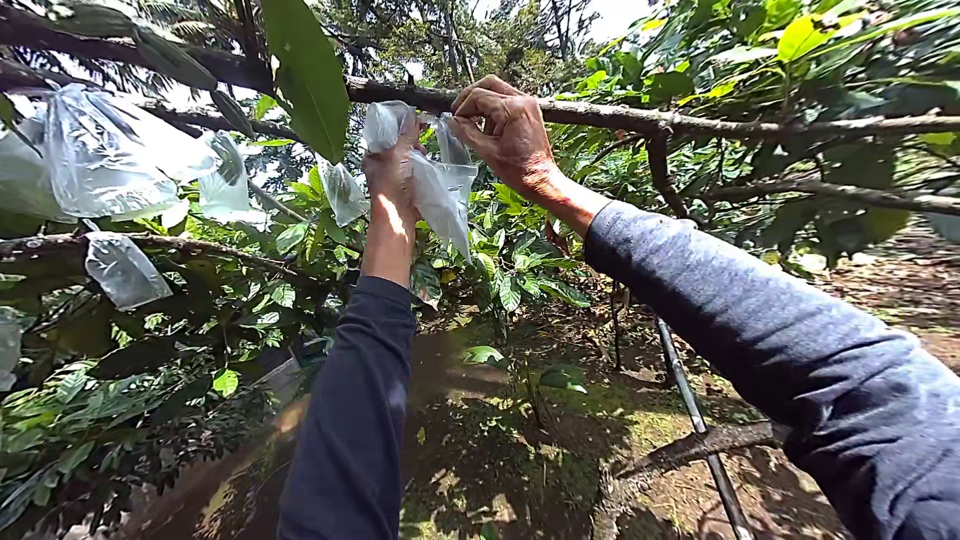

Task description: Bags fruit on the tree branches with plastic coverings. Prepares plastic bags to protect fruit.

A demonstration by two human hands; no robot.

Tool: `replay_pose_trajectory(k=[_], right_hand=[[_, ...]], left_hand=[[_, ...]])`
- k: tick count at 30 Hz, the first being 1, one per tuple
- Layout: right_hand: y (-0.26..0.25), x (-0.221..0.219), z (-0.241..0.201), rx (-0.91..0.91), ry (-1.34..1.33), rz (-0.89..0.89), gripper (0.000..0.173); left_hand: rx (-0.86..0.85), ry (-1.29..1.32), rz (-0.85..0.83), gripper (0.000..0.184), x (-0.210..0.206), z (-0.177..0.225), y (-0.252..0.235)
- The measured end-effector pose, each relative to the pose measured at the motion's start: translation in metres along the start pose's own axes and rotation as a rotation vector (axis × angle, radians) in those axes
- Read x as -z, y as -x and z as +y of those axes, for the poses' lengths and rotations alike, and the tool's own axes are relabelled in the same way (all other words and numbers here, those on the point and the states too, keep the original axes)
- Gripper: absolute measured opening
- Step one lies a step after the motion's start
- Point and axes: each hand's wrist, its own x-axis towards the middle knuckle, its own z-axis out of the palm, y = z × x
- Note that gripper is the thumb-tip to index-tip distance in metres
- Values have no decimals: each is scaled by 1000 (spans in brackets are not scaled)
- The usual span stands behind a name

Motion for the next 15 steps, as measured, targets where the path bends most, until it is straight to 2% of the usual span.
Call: replay_pose_trajectory(k=[3,8,12,15], right_hand=[[-9,-7,-5,-5,-75,-76,19],[-15,-13,-3,-84,19,-105,21],[-15,-13,-11,-141,59,-121,22],[-14,-14,-15,-140,62,-159,17]], left_hand=[[-21,71,-60,28,-2,-1,1],[-52,200,-114,24,-2,-5,14],[9,214,-78,26,-8,-1,19],[-37,188,-77,28,-10,-3,15]])
